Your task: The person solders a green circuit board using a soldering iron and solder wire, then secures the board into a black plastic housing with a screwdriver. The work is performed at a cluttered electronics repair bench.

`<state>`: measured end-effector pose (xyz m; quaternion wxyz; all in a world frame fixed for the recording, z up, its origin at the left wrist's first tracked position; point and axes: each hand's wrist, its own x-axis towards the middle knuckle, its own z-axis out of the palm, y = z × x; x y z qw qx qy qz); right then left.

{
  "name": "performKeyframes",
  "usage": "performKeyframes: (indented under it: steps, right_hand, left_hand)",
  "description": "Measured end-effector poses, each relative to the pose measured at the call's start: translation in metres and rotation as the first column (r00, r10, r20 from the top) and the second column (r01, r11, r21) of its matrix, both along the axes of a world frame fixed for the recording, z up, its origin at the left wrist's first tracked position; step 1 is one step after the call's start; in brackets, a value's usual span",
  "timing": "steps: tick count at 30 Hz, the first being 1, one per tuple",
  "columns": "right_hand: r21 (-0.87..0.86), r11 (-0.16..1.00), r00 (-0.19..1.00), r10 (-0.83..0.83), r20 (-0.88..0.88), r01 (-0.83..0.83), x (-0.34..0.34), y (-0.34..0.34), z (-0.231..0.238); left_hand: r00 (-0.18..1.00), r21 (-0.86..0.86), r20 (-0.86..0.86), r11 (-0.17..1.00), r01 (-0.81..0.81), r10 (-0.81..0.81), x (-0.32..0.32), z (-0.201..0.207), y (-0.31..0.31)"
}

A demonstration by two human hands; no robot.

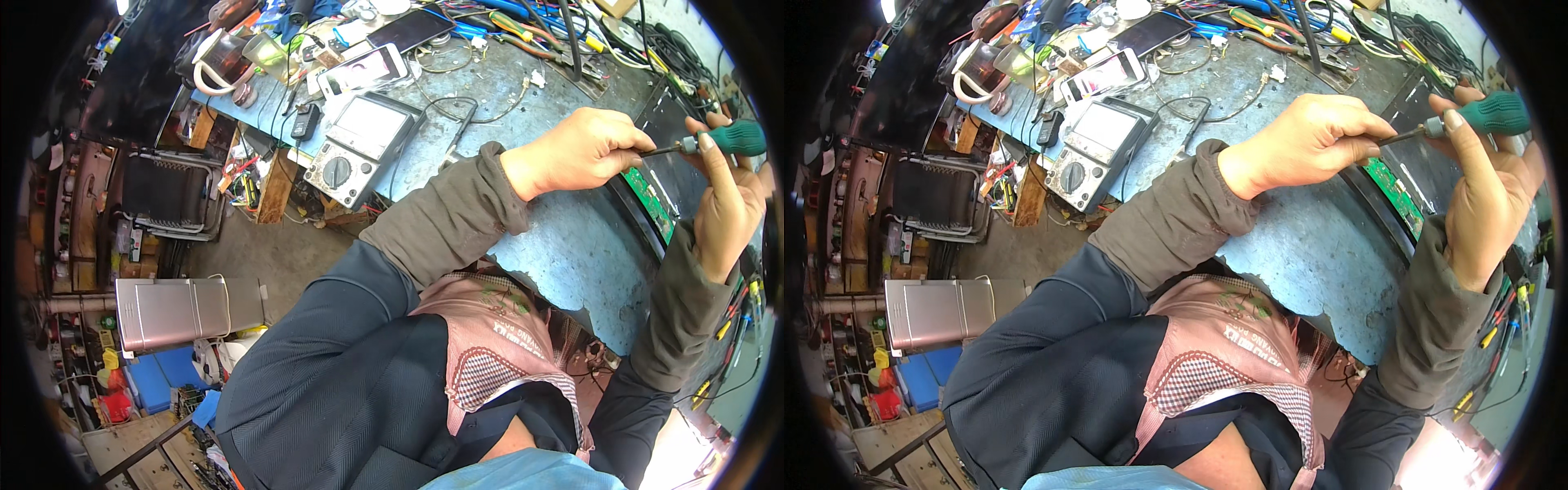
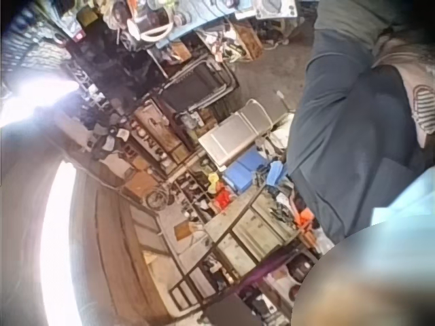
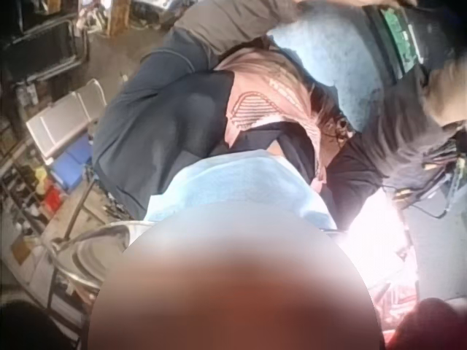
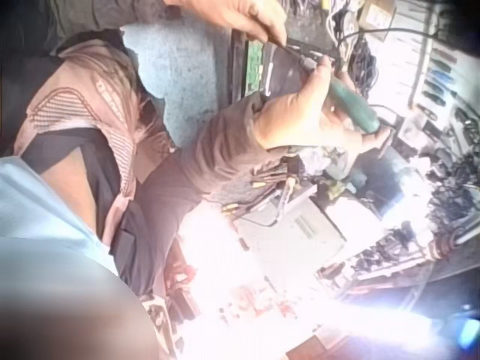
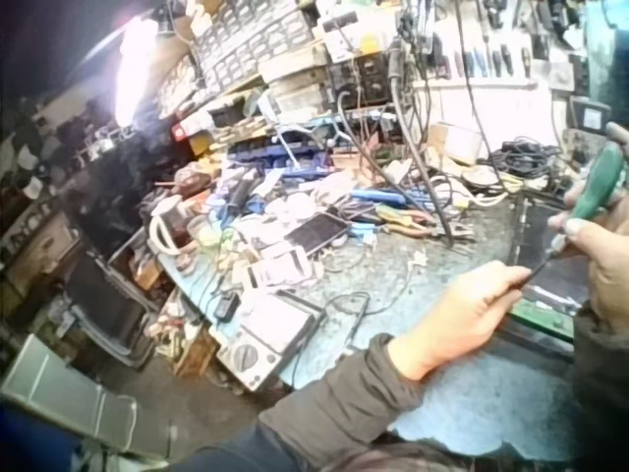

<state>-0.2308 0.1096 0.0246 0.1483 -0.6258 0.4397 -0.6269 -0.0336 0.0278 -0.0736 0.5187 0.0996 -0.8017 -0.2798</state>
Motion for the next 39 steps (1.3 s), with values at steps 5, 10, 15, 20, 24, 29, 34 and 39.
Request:
performKeyframes:
  steps: [5, 10, 15, 20, 24, 29, 34, 39]
  right_hand:
    - [-0.044, 0.999, 1.000, -0.026, 0.004, 0.026, 0.005, 0.000, 0.002]
    - [-0.105, 0.990, 0.996, 0.088, -0.008, -0.089, 0.011, -0.001, -0.006]
    - [-0.107, 0.980, 0.985, 0.163, -0.057, -0.169, 0.019, -0.004, -0.010]
    - [-0.208, 0.970, 0.930, 0.038, -0.366, -0.122, 0.008, -0.014, -0.014]
    - [-0.270, 0.955, 0.903, -0.006, -0.430, -0.122, 0.007, -0.015, -0.013]
    - [-0.226, 0.963, 0.912, 0.046, -0.407, -0.150, 0.006, -0.015, -0.015]
    - [-0.212, 0.965, 0.912, 0.055, -0.407, -0.153, 0.006, -0.015, -0.016]
    - [-0.105, 0.984, 0.930, 0.097, -0.355, -0.143, 0.008, -0.010, -0.015]
  left_hand:
    - [1.000, 0.030, 0.005, 0.999, -0.026, 0.026, -0.001, -0.001, 0.002]
    - [0.997, 0.350, 0.041, 0.936, 0.042, -0.060, 0.003, 0.003, 0.012]
    - [0.982, 0.151, 0.189, 0.987, -0.049, 0.020, -0.002, -0.009, 0.005]
    - [0.985, 0.084, 0.171, 0.995, -0.044, 0.029, -0.012, -0.022, 0.000]
    - [0.981, 0.155, 0.195, 0.988, -0.025, -0.006, -0.011, -0.023, 0.000]
    - [0.982, 0.274, 0.185, 0.962, -0.008, -0.045, -0.011, -0.022, 0.003]
    - [0.978, 0.278, 0.203, 0.960, -0.017, -0.041, -0.010, -0.023, 0.003]
    - [0.976, 0.271, 0.219, 0.962, -0.042, -0.019, -0.008, -0.021, 0.005]
